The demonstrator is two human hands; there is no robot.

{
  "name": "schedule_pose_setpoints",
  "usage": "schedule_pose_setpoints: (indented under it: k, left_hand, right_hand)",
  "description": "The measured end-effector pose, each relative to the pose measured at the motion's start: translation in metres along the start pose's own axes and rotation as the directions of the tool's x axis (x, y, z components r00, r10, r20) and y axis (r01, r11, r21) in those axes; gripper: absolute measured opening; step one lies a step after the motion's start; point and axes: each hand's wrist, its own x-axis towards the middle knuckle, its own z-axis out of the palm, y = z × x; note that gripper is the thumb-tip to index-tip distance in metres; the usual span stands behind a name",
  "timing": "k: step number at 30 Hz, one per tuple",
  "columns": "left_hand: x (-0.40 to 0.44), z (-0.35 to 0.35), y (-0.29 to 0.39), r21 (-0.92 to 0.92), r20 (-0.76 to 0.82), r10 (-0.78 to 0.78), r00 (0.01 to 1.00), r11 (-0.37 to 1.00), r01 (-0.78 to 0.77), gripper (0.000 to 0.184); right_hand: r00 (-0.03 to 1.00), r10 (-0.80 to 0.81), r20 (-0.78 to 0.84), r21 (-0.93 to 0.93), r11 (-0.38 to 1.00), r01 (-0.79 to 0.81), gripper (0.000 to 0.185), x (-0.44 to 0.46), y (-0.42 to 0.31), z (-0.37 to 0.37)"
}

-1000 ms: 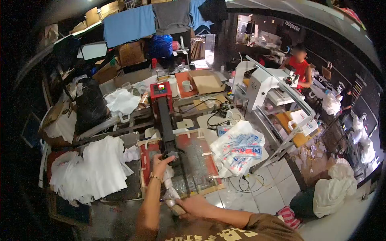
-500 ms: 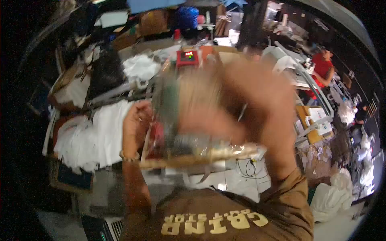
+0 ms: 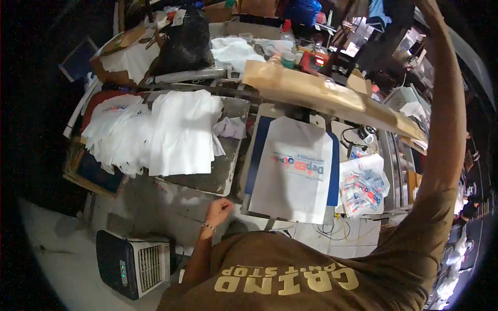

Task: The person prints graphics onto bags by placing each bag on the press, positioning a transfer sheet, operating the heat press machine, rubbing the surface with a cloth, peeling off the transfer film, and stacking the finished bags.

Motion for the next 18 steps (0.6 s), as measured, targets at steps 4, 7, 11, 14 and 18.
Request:
schedule_pose_setpoints:
  k: [4,7,11,14,18]
  left_hand:
    - [0.102,-0.011,0.016,0.113,-0.066,0.221,0.973,0.971,-0.213,0.012]
    - [0.206,-0.026,0.037,0.463,0.138,0.307,0.942,0.820,-0.335,0.035]
    - [0.320,-0.025,0.028,0.849,0.302,0.148,0.942,0.408,-0.336,0.075]
    - [0.409,-0.013,-0.112,0.869,0.431,0.193,0.882,0.173,-0.463,0.087]
    - [0.366,-0.014,-0.012,0.862,0.223,0.099,0.970,0.445,-0.244,0.061]
  right_hand:
    - [0.752,0.606,0.260,0.692,0.427,-0.583,0.071,0.030,-0.084,-0.081]
    - [0.634,0.677,0.373,0.406,0.495,-0.768,0.056,0.024,-0.123,-0.160]
    - [0.682,0.649,0.336,0.549,0.453,-0.702,0.041,-0.058,-0.160,-0.254]
    - [0.604,0.175,0.777,0.629,-0.238,-0.740,0.046,-0.116,-0.266,-0.311]
    - [0.174,-0.075,0.982,0.157,-0.194,-0.968,0.031,-0.208,-0.388,-0.331]
